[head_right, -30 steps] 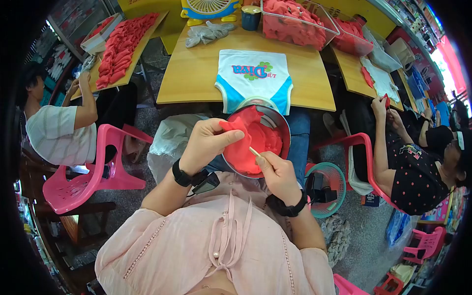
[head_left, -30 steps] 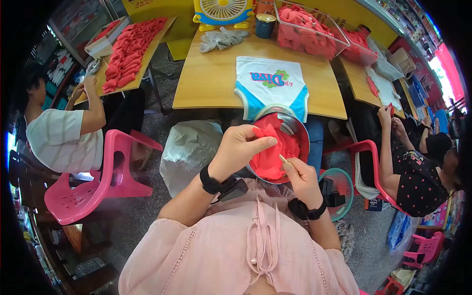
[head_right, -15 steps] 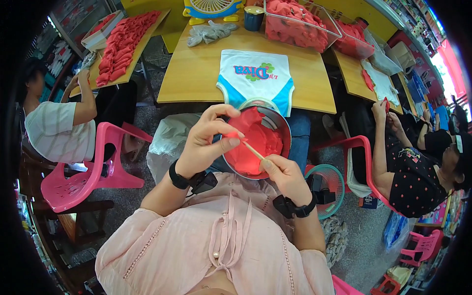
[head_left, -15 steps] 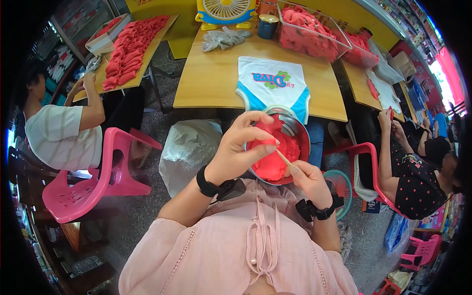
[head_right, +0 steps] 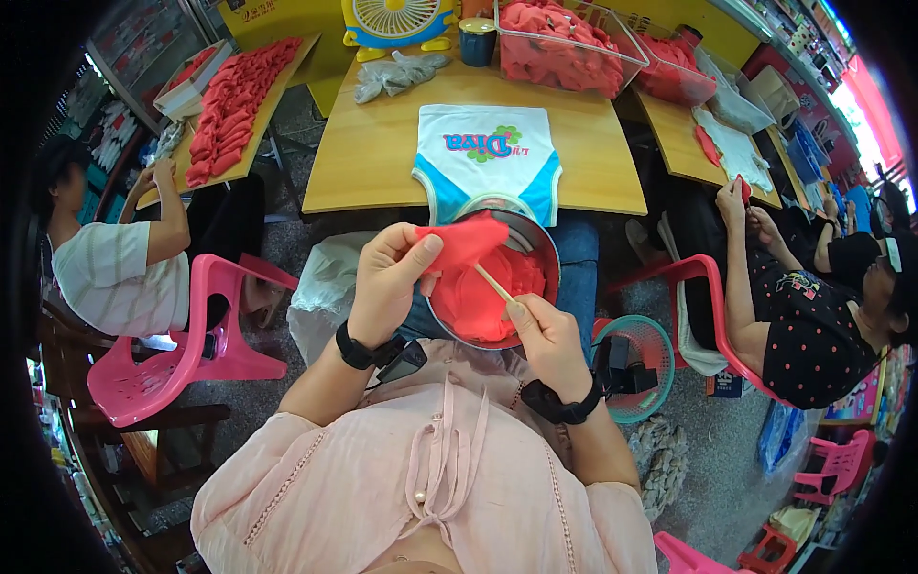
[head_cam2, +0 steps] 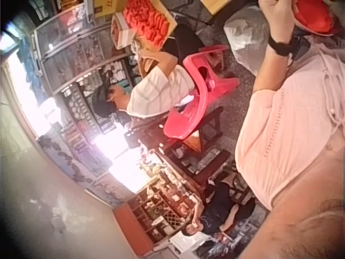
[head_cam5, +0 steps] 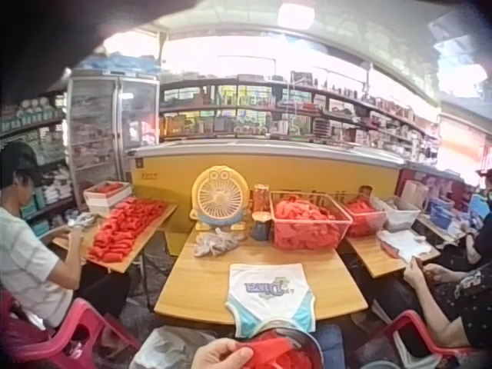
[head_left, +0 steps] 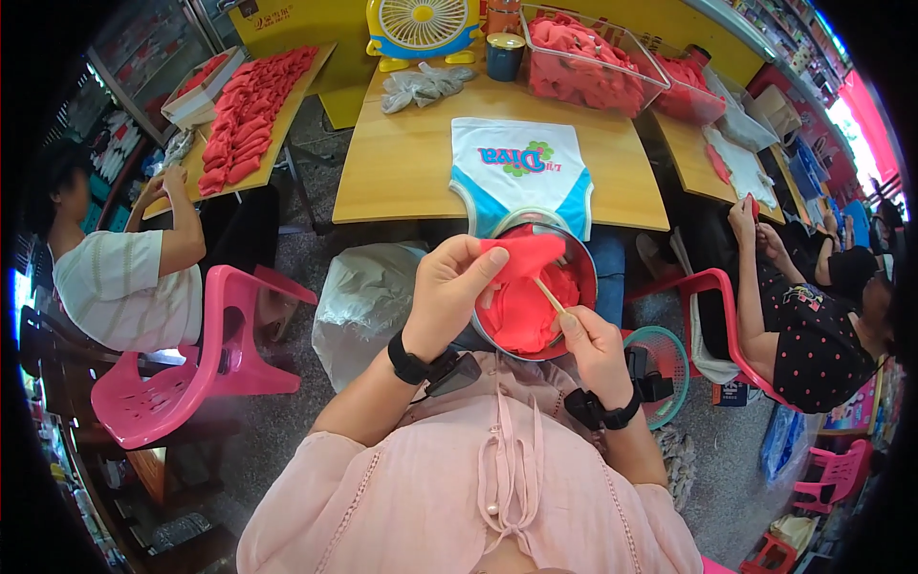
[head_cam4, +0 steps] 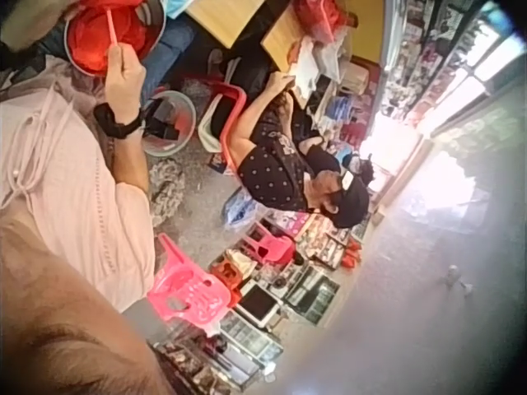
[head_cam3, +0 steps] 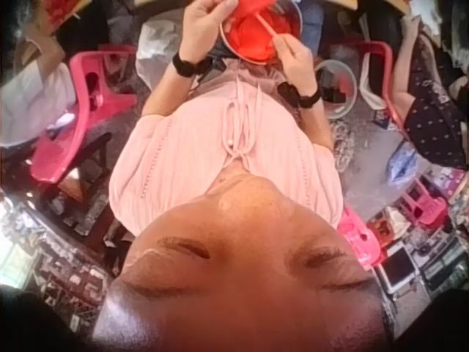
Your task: Folding and shaping small pink fabric pieces using a wooden stick to prepare them for assembly.
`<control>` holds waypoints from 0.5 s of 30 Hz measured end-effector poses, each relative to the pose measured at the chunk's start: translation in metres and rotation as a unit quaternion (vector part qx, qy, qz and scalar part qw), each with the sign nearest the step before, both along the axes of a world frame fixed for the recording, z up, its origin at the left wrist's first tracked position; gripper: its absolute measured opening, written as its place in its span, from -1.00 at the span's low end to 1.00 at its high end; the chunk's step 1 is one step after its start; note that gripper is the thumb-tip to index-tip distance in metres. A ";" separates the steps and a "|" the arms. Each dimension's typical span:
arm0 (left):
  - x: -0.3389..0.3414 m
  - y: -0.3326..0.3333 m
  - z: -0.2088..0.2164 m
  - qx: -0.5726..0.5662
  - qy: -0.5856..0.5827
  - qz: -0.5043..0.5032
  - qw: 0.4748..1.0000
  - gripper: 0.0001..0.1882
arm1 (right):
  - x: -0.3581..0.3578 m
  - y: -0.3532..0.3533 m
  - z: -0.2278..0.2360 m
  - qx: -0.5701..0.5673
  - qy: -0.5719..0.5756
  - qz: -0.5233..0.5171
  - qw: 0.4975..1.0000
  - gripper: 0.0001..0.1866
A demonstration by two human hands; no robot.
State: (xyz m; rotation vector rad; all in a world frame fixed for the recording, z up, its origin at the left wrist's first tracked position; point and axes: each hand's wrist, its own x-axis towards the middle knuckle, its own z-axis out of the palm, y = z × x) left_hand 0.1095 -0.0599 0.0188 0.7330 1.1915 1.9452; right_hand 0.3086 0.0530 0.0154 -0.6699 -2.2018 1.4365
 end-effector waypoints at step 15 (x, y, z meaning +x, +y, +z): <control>0.011 0.003 0.003 -0.073 0.046 -0.064 0.994 -0.80 | -0.001 -0.004 0.005 -0.303 0.066 -0.021 0.951 -0.67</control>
